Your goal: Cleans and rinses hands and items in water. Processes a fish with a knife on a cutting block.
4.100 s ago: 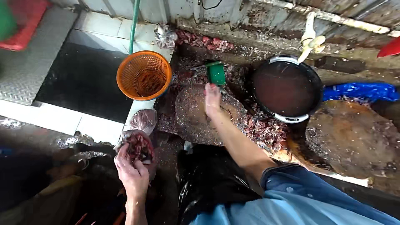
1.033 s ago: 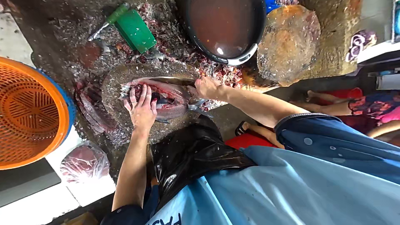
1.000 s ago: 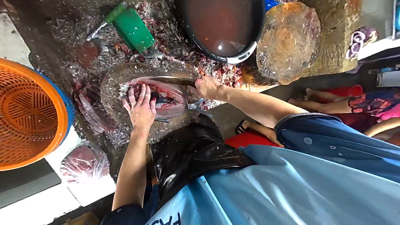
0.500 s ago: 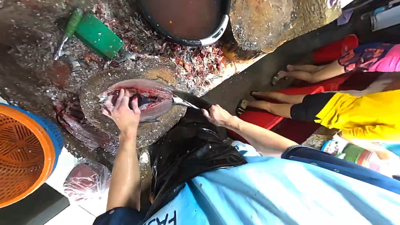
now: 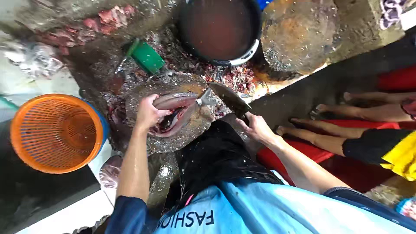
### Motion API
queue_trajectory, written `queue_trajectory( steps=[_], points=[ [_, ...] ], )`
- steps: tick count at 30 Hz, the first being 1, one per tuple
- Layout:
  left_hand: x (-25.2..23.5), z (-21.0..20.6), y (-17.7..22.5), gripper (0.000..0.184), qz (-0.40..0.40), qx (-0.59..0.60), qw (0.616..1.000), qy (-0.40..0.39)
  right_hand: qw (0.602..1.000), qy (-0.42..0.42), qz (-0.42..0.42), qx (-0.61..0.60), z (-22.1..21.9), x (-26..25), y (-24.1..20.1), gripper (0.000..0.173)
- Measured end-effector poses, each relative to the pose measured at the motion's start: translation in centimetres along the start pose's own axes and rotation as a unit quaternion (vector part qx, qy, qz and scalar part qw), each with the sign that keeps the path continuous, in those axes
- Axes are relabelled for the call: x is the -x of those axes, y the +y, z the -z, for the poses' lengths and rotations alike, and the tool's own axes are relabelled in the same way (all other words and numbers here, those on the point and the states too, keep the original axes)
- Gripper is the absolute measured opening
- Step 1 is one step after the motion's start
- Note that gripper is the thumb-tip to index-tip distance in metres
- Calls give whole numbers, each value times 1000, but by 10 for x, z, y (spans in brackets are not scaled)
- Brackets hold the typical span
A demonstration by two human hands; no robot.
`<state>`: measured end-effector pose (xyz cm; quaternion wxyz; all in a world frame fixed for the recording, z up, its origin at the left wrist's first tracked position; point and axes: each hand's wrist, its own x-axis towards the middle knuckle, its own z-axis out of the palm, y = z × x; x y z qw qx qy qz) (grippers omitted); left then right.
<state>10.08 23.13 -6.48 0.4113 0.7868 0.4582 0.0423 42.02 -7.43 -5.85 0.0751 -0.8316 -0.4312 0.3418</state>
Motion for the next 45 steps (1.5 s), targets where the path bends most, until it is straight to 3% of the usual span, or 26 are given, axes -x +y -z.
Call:
queue_trajectory(
  steps=[2,4,5,6,8,10,12,15,18,22,27,41,45],
  points=[
    [32,-21,2,55,99,156,973,136,1000,-13,-3,-8,6,-14,-5,54],
    [50,-65,5,52,200,356,885,222,999,-31,15,-20,6,-26,-13,53],
    [52,-90,3,48,236,424,838,248,998,-43,32,-25,3,-34,-16,52],
    [56,-112,-3,48,262,453,815,248,997,-63,43,-22,0,-38,-19,52],
    [65,-146,-11,57,296,383,837,254,992,-114,50,12,-4,-45,-27,55],
    [78,-161,-7,79,317,217,882,274,987,-144,56,40,-8,-48,-33,60],
    [87,-167,0,90,257,74,912,310,983,-161,74,54,-16,-47,-38,60],
    [70,-178,7,60,72,-44,958,275,975,-192,94,67,-28,-49,-43,61],
    [39,-212,-9,38,-80,-142,958,234,975,-198,76,67,-54,-56,-41,64],
    [25,-223,-17,35,-114,-153,937,293,978,-178,55,89,-77,-69,-38,65],
    [26,-222,-17,33,-109,-153,940,285,977,-186,38,92,-72,-76,-50,66],
    [26,-219,-18,38,-103,-138,947,271,979,-152,100,89,-61,-89,-50,60],
    [24,-220,-20,34,-108,-136,942,288,967,-222,71,104,-44,-69,-37,60]
  ],
)
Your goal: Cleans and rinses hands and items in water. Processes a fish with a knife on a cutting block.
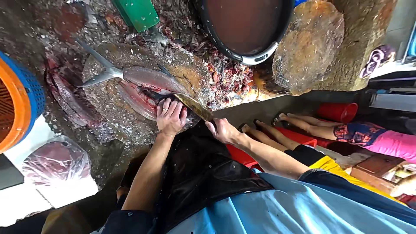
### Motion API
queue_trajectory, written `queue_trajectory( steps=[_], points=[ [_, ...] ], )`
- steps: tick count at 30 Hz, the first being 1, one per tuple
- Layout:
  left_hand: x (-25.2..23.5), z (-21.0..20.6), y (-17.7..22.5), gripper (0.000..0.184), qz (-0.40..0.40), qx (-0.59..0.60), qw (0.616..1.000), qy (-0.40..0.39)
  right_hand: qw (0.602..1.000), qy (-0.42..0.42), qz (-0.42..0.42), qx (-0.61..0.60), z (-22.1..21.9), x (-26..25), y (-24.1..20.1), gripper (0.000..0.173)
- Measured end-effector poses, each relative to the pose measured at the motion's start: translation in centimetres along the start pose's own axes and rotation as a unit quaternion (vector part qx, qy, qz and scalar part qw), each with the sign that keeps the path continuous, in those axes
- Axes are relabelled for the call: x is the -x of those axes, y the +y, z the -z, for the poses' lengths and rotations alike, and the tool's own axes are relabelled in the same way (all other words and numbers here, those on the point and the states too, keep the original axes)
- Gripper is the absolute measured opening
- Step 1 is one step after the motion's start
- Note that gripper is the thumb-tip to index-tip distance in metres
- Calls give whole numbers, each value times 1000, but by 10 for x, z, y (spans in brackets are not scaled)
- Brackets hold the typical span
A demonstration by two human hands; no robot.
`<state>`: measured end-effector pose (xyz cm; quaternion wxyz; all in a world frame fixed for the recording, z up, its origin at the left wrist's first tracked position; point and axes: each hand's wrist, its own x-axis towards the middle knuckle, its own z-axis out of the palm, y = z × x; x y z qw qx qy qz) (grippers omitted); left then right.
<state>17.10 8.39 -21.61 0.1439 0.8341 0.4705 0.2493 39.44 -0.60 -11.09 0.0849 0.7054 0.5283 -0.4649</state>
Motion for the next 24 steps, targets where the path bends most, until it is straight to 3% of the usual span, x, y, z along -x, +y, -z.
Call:
queue_trajectory(
  steps=[9,13,24],
  points=[
    [1,2,2,36,7,15,1000,-14,999,-10,-43,1,-17,-10,1,60],
    [2,1,2,38,9,17,1000,-16,999,25,-35,-1,-19,-20,-7,59],
    [2,0,1,38,5,15,1000,-7,998,41,-37,39,0,-45,-29,63]
  ],
)
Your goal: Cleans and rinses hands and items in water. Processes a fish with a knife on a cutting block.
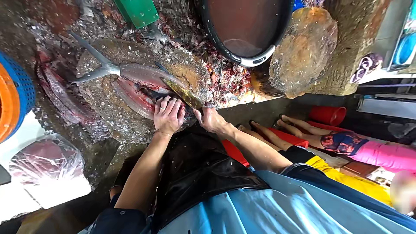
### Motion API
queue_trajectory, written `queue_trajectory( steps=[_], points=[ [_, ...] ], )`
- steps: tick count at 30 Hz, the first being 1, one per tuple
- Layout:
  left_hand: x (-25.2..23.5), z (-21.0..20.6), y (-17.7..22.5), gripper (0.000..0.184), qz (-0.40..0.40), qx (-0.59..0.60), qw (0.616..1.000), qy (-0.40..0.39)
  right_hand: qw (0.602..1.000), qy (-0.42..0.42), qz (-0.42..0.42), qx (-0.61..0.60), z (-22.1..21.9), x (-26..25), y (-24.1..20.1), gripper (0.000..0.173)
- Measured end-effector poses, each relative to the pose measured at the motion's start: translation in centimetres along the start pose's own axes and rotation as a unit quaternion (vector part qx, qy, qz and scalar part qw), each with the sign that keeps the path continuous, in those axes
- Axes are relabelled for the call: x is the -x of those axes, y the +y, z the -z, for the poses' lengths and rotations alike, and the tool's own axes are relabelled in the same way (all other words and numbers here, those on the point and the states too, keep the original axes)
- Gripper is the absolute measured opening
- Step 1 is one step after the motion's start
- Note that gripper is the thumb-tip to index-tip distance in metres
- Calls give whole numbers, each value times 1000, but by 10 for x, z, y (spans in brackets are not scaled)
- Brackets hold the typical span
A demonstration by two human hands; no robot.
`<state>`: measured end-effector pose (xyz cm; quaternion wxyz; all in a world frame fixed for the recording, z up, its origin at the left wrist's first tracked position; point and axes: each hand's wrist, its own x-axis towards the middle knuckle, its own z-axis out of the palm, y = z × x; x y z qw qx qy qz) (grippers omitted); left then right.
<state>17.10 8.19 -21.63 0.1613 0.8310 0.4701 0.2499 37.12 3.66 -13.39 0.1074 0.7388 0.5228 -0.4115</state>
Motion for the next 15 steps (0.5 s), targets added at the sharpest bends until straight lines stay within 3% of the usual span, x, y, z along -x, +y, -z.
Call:
queue_trajectory(
  steps=[10,12,15],
  points=[
    [1,2,2,39,-10,-17,1000,-13,996,-35,46,69,64,-58,-46,75],
    [-1,2,2,42,-11,-25,999,-17,998,10,47,-38,66,-61,-38,71],
    [-1,3,4,43,-8,-29,999,-17,952,108,12,-286,71,-66,-25,69]
  ],
)
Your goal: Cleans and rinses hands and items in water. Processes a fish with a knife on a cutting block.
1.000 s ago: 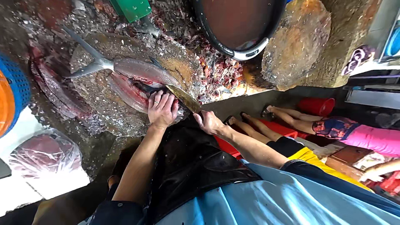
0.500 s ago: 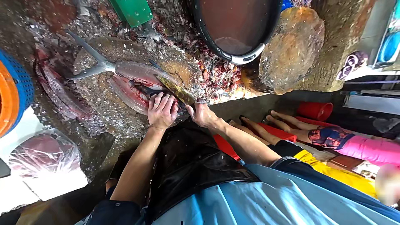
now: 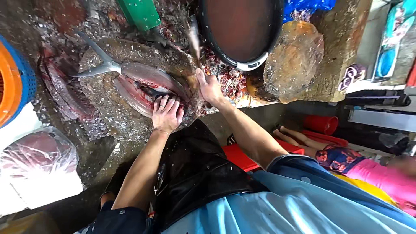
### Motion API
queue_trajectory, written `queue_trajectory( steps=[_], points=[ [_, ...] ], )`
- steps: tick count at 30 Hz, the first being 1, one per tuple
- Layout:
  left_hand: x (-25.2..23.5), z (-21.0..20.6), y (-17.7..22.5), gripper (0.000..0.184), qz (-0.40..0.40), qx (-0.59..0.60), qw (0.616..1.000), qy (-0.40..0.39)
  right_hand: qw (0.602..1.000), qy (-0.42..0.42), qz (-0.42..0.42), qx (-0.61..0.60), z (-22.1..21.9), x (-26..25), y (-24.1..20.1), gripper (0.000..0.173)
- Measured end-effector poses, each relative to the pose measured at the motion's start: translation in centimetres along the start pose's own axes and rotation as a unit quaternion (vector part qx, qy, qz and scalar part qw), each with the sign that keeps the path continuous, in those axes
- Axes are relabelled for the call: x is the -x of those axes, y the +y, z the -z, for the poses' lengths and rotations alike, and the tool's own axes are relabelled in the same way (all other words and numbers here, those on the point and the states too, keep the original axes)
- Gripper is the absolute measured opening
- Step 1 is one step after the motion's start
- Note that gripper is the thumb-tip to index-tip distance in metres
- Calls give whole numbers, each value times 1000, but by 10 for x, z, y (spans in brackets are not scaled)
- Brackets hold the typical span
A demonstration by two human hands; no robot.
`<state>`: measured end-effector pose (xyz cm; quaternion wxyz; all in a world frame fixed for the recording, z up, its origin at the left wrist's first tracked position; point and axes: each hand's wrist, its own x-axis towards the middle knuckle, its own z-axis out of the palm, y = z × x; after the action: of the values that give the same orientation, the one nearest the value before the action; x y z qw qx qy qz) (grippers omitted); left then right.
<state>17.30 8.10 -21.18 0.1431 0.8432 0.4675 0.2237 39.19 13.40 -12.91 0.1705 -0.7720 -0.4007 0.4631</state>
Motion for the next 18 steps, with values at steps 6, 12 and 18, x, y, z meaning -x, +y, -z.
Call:
queue_trajectory(
  steps=[6,12,18],
  points=[
    [0,4,2,43,4,-2,1000,-4,952,-48,71,294,19,0,-26,68],
    [0,5,1,41,6,-6,1000,-8,822,1,186,538,9,0,-59,67],
    [0,1,-1,43,2,-13,1000,-7,811,16,201,549,11,-7,-64,68]
  ],
)
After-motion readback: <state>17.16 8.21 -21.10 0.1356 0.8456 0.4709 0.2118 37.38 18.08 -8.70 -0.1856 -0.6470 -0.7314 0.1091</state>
